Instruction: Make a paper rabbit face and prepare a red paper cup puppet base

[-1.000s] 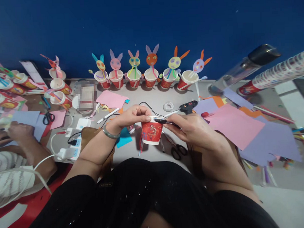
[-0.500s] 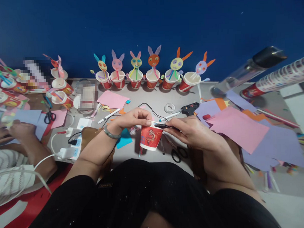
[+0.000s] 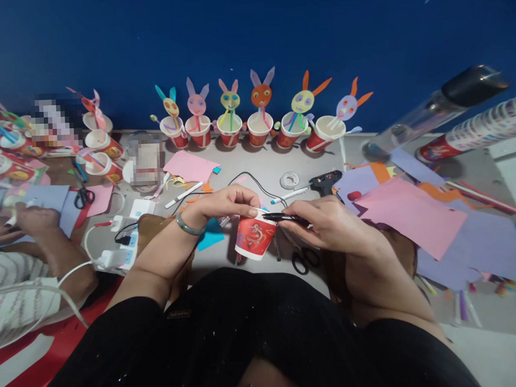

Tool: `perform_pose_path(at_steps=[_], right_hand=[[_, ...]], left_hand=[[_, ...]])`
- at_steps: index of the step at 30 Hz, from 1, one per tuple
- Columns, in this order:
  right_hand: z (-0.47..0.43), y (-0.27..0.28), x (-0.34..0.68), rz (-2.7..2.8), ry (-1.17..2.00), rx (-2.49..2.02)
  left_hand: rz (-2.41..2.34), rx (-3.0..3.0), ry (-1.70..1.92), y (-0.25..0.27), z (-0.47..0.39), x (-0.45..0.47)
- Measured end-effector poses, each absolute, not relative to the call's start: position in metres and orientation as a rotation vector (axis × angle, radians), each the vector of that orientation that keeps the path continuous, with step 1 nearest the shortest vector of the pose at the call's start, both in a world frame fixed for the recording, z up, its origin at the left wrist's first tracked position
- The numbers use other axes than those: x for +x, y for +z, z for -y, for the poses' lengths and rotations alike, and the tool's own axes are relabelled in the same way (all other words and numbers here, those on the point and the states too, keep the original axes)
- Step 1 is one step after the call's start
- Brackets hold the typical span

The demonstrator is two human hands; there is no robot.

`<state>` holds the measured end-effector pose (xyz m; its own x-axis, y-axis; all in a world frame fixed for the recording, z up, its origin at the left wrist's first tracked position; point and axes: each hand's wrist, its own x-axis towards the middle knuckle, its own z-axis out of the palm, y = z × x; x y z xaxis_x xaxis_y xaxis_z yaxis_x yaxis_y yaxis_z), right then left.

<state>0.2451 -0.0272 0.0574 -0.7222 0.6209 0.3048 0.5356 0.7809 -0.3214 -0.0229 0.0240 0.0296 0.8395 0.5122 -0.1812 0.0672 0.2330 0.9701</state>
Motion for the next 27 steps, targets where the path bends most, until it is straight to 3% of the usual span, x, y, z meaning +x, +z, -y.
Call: perform_pose_path(at_steps=[27], right_hand=[[0.0248, 0.0659, 0.2427, 2.663, 0.503, -0.850]], left_hand=[[-0.556, 1.298, 0.256, 0.0288, -0.0234, -0.0218]])
